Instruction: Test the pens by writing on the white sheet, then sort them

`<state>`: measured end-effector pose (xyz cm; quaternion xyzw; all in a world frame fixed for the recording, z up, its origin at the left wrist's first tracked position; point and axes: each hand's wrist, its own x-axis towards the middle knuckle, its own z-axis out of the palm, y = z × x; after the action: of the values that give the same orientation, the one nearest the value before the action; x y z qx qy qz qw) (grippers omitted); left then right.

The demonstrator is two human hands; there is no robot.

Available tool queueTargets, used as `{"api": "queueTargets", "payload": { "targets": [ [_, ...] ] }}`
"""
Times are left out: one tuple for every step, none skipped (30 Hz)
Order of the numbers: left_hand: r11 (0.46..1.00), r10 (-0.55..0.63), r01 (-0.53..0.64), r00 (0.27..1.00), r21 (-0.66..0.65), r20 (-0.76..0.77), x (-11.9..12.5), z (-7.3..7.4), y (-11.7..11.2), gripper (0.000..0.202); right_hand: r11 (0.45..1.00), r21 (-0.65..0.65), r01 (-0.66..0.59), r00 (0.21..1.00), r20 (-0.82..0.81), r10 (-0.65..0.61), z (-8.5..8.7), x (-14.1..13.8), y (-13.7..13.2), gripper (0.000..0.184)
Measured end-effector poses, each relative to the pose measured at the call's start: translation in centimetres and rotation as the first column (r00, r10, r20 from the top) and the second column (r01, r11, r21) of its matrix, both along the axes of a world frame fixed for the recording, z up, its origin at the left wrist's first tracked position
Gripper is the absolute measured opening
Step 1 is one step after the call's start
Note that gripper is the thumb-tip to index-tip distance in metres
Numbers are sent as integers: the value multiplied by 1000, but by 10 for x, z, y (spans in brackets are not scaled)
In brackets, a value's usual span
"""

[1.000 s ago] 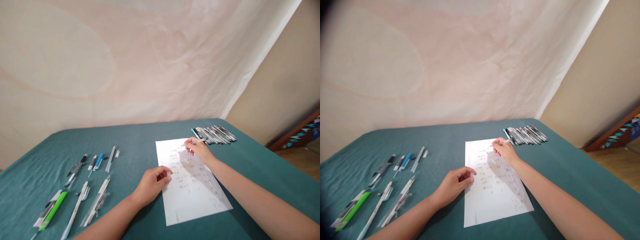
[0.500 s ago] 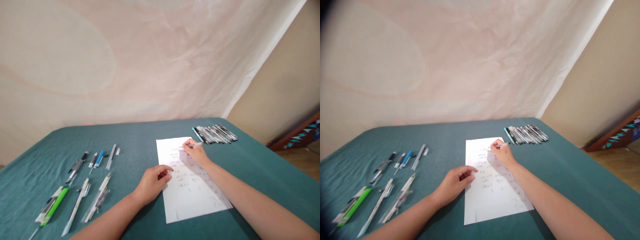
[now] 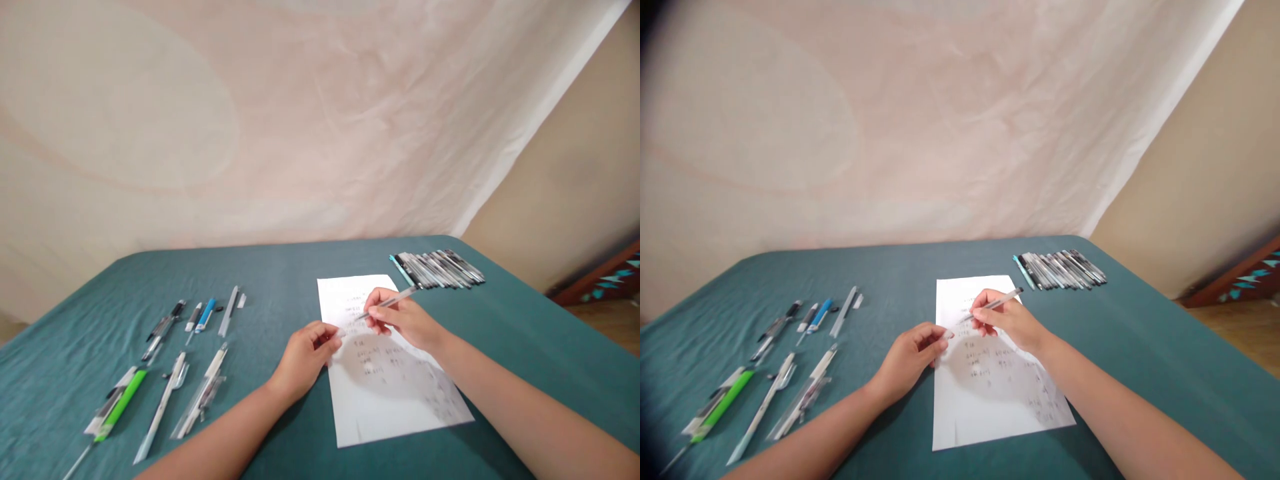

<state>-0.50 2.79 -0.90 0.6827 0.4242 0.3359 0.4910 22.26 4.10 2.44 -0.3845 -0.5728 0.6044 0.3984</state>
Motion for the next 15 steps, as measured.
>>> {"api": "queueTargets", "payload": {
  "targets": [
    [1000,-1,1,1000,12,-6,0,1,0,19,1000,17,-12,1000,14,12,1,-2,-2,23],
    [1000,-1,1,1000,21,-12,0,2,-1,19,999,35,-22,999,28,21,3,-4,-3,23],
    [1000,-3,3,1000,28,-15,0,3,-1,19,998,49,-32,999,43,30,3,-6,-4,23],
    [999,-5,6,1000,32,-17,0,3,-1,18,997,60,-40,998,58,37,4,-7,-5,23],
    [999,-9,10,1000,32,-15,0,3,-2,18,997,65,-46,997,70,41,4,-7,-5,23],
    [1000,-13,13,1000,28,-10,0,3,-2,18,997,66,-48,996,78,43,4,-7,-5,22],
    [1000,-13,13,1000,16,3,0,3,-2,18,997,65,-47,996,83,41,4,-7,-5,23],
    [1000,-9,9,1000,-8,30,1,3,-2,18,997,63,-42,996,82,37,3,-7,-4,23],
    [999,-5,8,998,-46,70,1,2,-2,18,998,61,-33,997,75,28,2,-6,-4,23],
    [996,4,7,992,-90,122,1,2,-1,20,998,61,-16,998,62,13,1,-5,-3,23],
    [991,17,8,983,-137,183,1,2,1,22,998,62,3,999,47,-6,0,-5,-2,23],
    [983,34,12,969,-181,246,1,3,2,25,998,64,24,999,32,-26,-1,-4,-2,23],
    [975,50,20,951,-222,306,0,4,4,28,997,67,45,999,22,-47,-2,-4,-1,23],
    [966,66,31,931,-257,358,0,5,6,31,996,68,59,998,18,-61,-2,-3,-1,23],
    [957,83,39,913,-288,400,-1,7,7,33,996,69,61,998,21,-63,-2,-3,-1,24]
  ]
}}
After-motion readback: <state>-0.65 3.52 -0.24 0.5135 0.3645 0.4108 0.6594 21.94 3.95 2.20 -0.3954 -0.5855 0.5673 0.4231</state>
